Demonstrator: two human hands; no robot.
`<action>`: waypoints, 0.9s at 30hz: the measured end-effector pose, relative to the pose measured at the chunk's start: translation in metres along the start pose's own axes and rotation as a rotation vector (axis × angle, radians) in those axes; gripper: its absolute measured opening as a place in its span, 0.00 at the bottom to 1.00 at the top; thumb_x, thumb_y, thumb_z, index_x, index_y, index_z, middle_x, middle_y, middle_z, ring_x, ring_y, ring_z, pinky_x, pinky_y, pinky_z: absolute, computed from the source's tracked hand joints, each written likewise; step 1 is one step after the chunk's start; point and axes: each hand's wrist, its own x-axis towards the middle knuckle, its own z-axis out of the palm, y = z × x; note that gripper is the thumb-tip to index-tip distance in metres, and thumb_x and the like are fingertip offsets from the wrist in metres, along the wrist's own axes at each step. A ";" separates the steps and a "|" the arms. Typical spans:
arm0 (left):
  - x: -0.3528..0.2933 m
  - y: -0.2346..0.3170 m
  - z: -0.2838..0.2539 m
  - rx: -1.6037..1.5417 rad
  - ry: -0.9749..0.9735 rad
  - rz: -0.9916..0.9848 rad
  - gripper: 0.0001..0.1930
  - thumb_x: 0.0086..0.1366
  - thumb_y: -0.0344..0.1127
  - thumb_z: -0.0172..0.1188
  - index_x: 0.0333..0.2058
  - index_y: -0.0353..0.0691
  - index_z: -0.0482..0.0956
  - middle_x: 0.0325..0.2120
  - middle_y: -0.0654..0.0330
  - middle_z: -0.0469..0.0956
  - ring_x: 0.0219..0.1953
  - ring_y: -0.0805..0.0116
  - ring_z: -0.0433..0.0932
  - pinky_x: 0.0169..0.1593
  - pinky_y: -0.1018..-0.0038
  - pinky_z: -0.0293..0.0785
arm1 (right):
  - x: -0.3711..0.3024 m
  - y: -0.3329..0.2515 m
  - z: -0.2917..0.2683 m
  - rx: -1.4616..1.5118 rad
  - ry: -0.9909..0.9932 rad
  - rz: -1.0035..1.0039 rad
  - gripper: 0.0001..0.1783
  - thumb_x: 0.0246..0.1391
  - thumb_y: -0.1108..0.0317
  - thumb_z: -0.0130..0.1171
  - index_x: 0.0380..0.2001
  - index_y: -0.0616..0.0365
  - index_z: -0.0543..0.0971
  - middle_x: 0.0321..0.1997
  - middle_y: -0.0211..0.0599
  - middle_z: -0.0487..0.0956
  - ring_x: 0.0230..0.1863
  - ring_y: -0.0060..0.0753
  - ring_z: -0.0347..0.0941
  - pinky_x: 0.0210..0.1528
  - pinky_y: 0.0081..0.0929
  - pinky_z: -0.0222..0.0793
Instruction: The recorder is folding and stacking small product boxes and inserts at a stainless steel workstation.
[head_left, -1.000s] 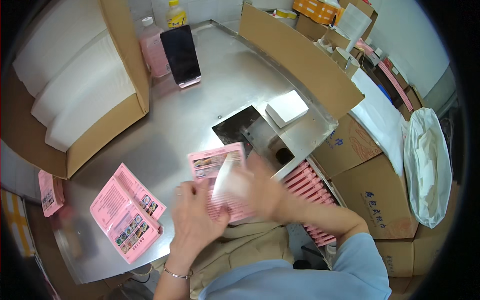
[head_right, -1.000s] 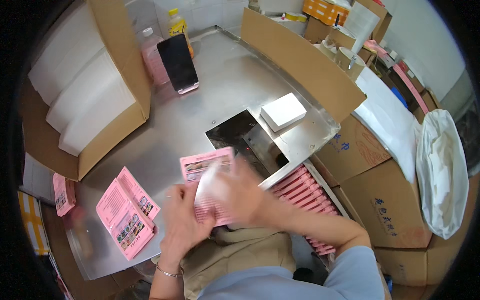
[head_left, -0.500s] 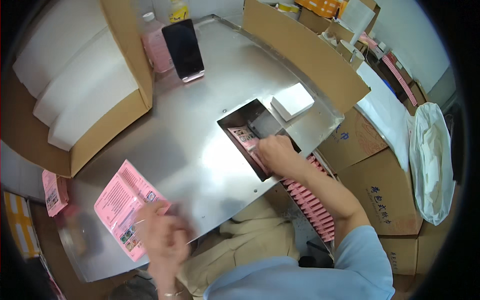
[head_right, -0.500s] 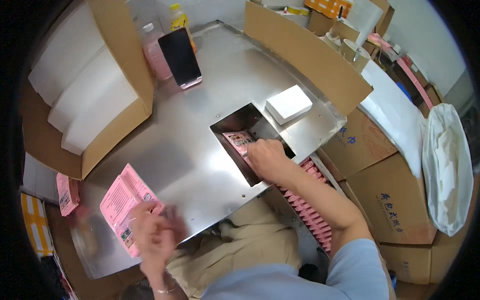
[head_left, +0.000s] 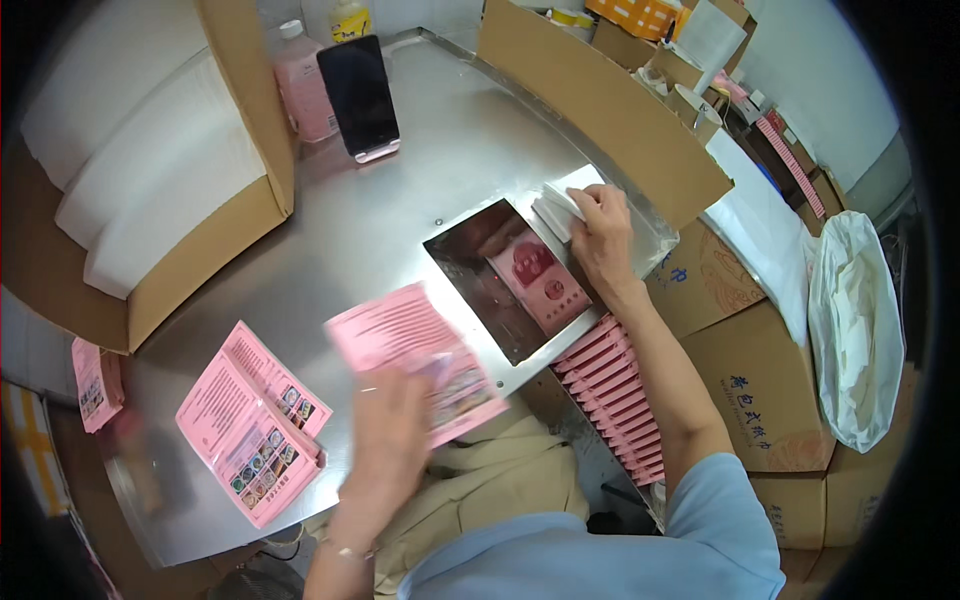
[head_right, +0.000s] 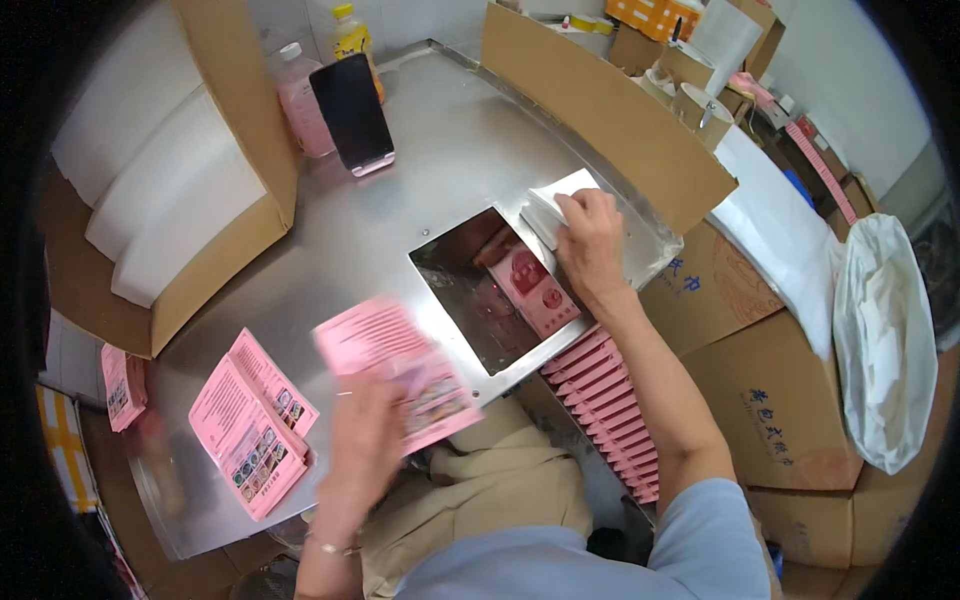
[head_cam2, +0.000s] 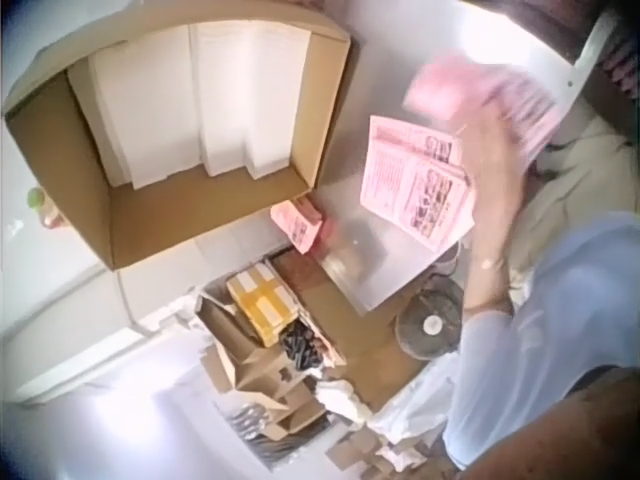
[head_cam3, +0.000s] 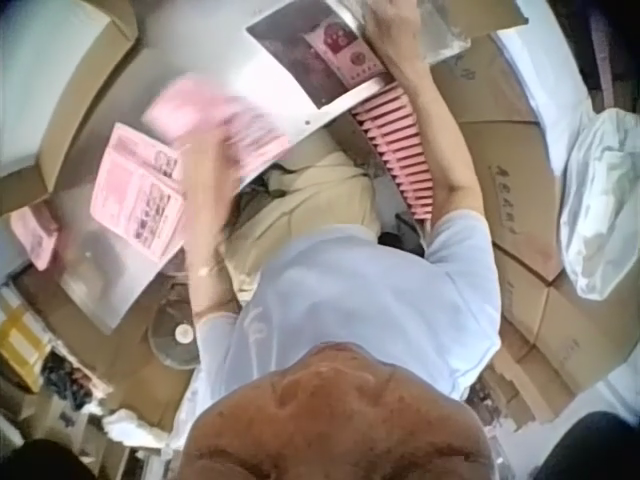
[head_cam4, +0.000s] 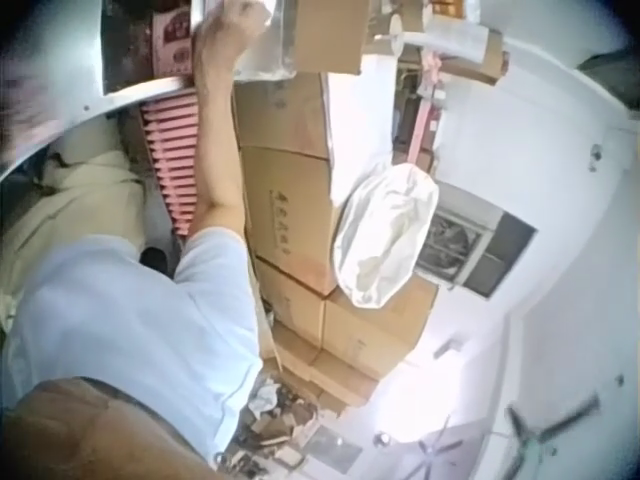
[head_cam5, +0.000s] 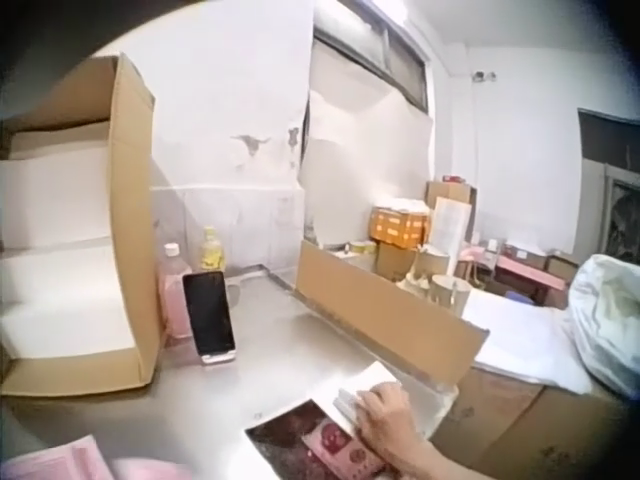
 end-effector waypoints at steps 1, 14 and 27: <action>0.005 0.006 0.016 -0.044 -0.012 0.010 0.15 0.54 0.18 0.62 0.42 0.35 0.75 0.42 0.50 0.73 0.46 0.46 0.72 0.48 0.56 0.71 | 0.004 -0.011 -0.003 0.011 0.003 -0.006 0.13 0.51 0.76 0.59 0.42 0.62 0.81 0.41 0.43 0.77 0.46 0.46 0.72 0.46 0.41 0.68; 0.021 0.014 0.017 0.135 0.120 -0.155 0.46 0.42 0.50 0.75 0.60 0.36 0.70 0.68 0.43 0.61 0.72 0.35 0.52 0.65 0.39 0.53 | -0.030 -0.186 -0.018 0.331 -0.442 -0.511 0.16 0.41 0.68 0.64 0.36 0.61 0.79 0.37 0.43 0.77 0.42 0.45 0.75 0.66 0.55 0.61; 0.027 0.020 0.016 0.340 0.056 -0.060 0.33 0.50 0.56 0.71 0.50 0.42 0.79 0.48 0.50 0.69 0.51 0.48 0.67 0.54 0.51 0.58 | -0.004 -0.016 0.001 -0.112 -0.069 0.039 0.07 0.55 0.65 0.63 0.32 0.57 0.82 0.36 0.38 0.74 0.42 0.42 0.70 0.45 0.40 0.65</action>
